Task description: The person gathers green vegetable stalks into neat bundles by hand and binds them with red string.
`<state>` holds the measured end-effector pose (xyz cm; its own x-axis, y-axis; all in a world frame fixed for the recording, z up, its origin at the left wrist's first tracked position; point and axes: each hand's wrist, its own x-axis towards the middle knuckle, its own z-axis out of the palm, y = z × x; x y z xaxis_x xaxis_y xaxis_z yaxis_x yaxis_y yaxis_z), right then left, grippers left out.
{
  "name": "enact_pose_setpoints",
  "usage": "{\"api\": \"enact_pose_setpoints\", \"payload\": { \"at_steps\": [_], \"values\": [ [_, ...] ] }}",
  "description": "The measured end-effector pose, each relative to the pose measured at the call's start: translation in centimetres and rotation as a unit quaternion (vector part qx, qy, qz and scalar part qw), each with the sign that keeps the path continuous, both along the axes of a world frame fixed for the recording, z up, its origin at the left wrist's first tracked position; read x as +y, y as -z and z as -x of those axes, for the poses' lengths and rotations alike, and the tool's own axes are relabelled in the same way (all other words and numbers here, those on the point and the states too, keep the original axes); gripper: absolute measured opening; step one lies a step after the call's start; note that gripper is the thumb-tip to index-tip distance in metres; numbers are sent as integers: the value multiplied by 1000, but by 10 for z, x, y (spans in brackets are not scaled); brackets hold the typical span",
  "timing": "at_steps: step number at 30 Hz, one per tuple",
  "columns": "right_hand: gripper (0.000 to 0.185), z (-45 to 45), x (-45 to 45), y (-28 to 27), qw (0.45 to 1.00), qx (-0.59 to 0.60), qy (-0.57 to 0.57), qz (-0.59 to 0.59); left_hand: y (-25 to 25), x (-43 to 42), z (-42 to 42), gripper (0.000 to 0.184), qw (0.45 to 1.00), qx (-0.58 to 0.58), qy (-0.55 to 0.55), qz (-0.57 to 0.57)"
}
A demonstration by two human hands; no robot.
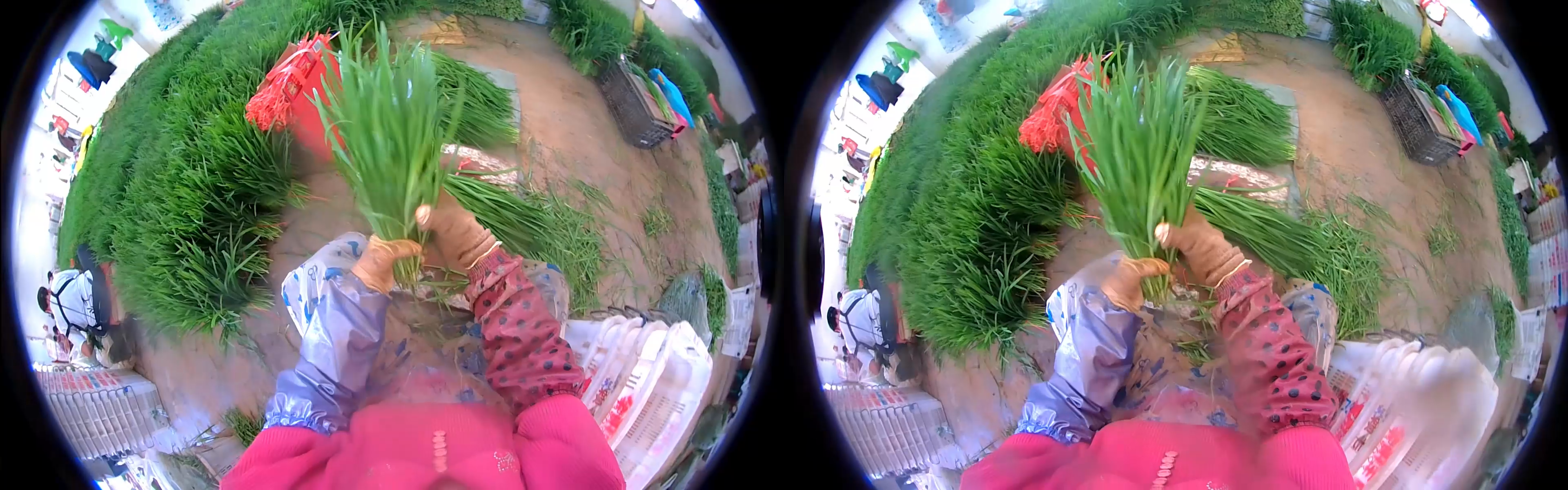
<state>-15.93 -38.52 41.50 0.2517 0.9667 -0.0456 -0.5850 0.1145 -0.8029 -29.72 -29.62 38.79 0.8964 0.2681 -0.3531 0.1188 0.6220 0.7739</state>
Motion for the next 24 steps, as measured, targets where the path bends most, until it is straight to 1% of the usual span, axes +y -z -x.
{"api": "enact_pose_setpoints", "payload": {
  "at_steps": [1,2,3,4,5,6,7,8,10,11,12,13,14,15,16,18,19,20,22,23,24],
  "values": [
    [66,2,-10,-24,999,45,18,-22,0,-11,0,34,996,-16,-23,-88],
    [66,5,-18,-43,994,91,36,-44,-2,-17,-1,34,996,-17,-16,-86],
    [62,-3,-18,-36,997,-56,52,-5,-3,-22,-3,36,893,7,28,-449],
    [62,1,-23,-40,997,-57,60,-6,-5,-26,-6,38,660,24,65,-748],
    [59,9,-26,-45,979,-138,141,44,-1,-30,-10,40,706,49,77,-703],
    [57,14,-29,-49,947,-217,218,92,3,-35,-14,42,747,76,84,-655],
    [54,9,-28,-31,975,-87,184,88,6,-39,-14,43,705,85,102,-697],
    [54,10,-32,-34,974,-88,188,85,-2,-44,-16,43,660,96,117,-736],
    [52,14,-42,-40,946,-142,255,139,-17,-52,-15,58,706,142,218,-658],
    [51,15,-48,-43,937,-175,260,156,-16,-53,-5,71,861,57,162,-479],
    [51,15,-51,-44,937,-173,262,155,-14,-51,-1,78,917,13,130,-377],
    [50,14,-54,-46,925,-230,269,140,-12,-49,4,85,958,-32,98,-268],
    [48,14,-56,-50,909,-286,275,125,-15,-45,1,88,963,-114,72,-233],
    [45,18,-58,-65,872,-373,262,174,-23,-40,-2,90,962,-154,59,-215],
    [45,19,-60,-66,873,-372,264,175,-31,-35,-5,92,960,-195,48,-196],
    [45,21,-64,-65,881,-386,264,78,-61,-25,-9,98,972,-153,79,-161],
    [46,21,-63,-55,886,-375,272,36,-56,-11,-14,99,945,-127,64,-296],
    [46,23,-62,-53,887,-370,272,39,-60,-7,-25,92,935,-185,97,-286],
    [51,27,-59,-49,882,-374,285,22,-71,-16,-42,85,909,-336,34,-244],
    [58,25,-62,-51,891,-378,252,25,-72,-14,-44,85,912,-331,37,-240],
    [58,21,-65,-52,892,-373,253,32,-70,-11,-45,82,907,-293,39,-301]
  ]
}}
